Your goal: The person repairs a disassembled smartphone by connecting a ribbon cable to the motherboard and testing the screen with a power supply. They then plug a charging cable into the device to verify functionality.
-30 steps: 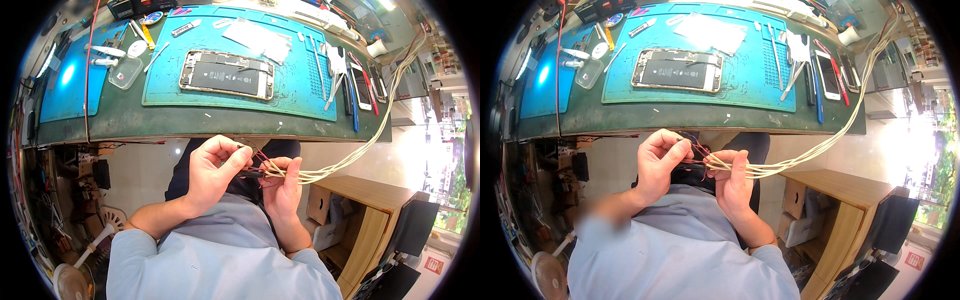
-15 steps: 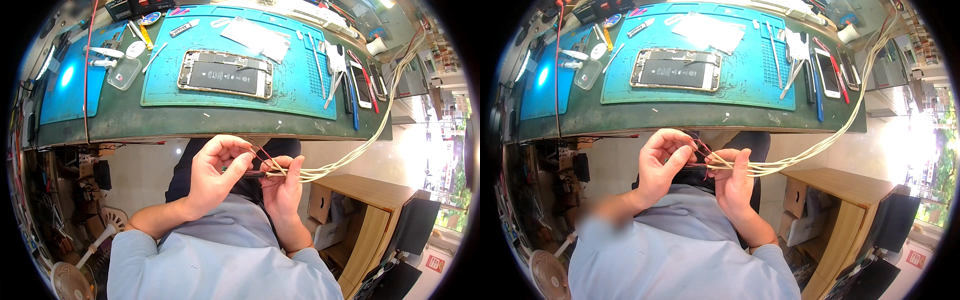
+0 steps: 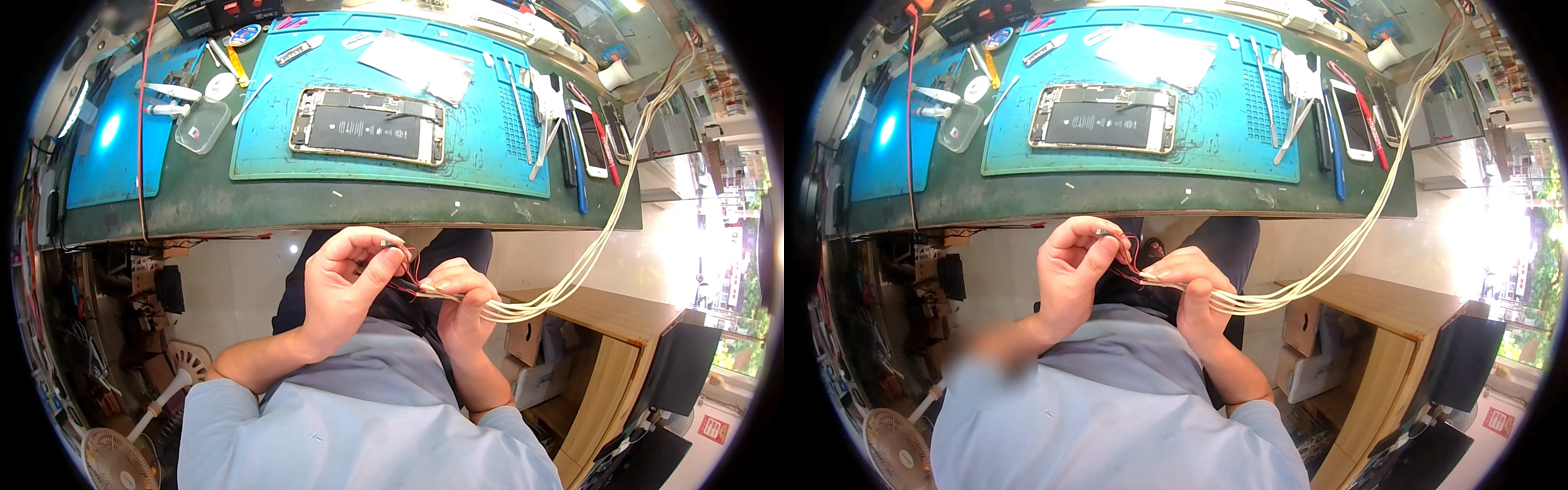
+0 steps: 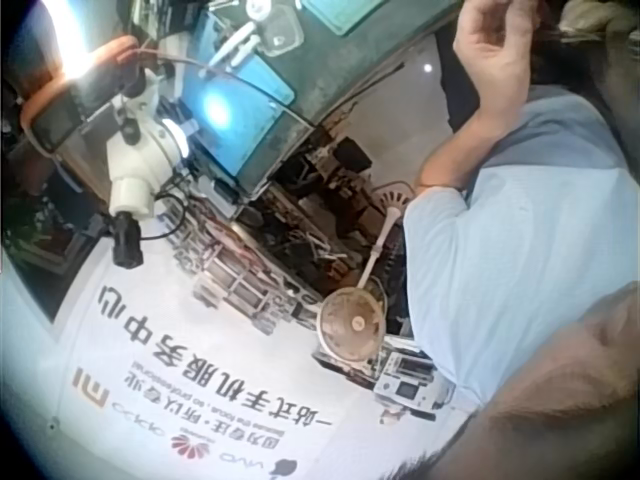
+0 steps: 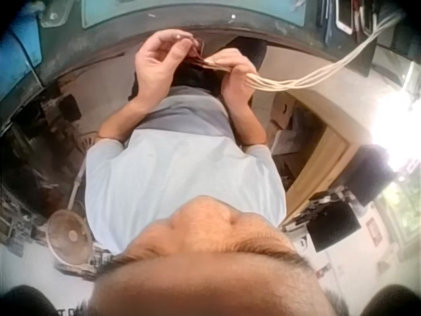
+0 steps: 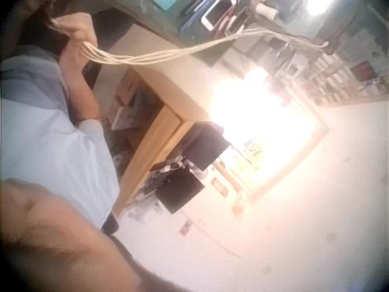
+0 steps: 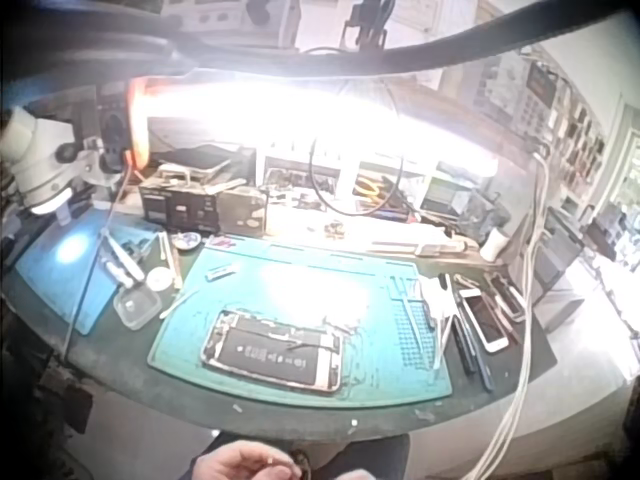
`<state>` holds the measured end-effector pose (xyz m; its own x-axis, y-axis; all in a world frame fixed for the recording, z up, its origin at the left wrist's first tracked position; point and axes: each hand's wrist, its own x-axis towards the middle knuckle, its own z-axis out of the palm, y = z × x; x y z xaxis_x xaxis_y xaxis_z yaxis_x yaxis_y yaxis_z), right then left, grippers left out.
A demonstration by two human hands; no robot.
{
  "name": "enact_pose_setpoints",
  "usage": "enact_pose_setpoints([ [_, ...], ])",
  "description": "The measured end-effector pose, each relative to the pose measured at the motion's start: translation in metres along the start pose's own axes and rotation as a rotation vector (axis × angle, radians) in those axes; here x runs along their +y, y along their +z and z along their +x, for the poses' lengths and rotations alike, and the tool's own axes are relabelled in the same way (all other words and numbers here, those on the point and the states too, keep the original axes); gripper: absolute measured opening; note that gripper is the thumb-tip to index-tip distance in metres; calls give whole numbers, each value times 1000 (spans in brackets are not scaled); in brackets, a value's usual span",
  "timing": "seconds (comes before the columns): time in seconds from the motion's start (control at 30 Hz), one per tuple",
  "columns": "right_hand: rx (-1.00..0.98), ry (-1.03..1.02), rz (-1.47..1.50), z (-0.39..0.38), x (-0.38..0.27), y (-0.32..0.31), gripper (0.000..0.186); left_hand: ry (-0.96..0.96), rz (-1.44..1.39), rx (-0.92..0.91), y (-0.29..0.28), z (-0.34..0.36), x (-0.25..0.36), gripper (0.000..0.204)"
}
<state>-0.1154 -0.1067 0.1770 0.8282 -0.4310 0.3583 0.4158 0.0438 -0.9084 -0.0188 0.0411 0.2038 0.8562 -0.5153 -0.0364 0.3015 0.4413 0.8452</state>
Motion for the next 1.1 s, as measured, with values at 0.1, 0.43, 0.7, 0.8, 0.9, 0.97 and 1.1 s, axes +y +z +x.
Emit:
enact_pose_setpoints([
  [0.1, 0, -24, -63, 1, 2, -2, 53, 12, 55, 4, 0, 1, 0, 12],
  [0.43, 2, -67, -153, 4, 4, -5, 54, 73, 58, -23, 0, 3, -5, 11],
  [0.7, -21, -115, -253, 9, 2, -7, 58, 75, -55, -61, -2, 3, -10, 13],
  [0.8, -7, -76, -205, 6, 2, -10, 59, 52, -37, -80, -6, 2, -10, 13],
  [0.9, 79, -87, -136, -2, 5, -19, 57, 4, 154, -147, -10, -3, -10, 10],
  [0.97, 211, -77, -172, -9, 8, -28, 51, 7, 421, -187, -20, -8, -21, 13],
  [1.1, 642, 255, -224, -45, 19, -74, 37, -209, 572, -232, -41, -20, -34, 34],
])
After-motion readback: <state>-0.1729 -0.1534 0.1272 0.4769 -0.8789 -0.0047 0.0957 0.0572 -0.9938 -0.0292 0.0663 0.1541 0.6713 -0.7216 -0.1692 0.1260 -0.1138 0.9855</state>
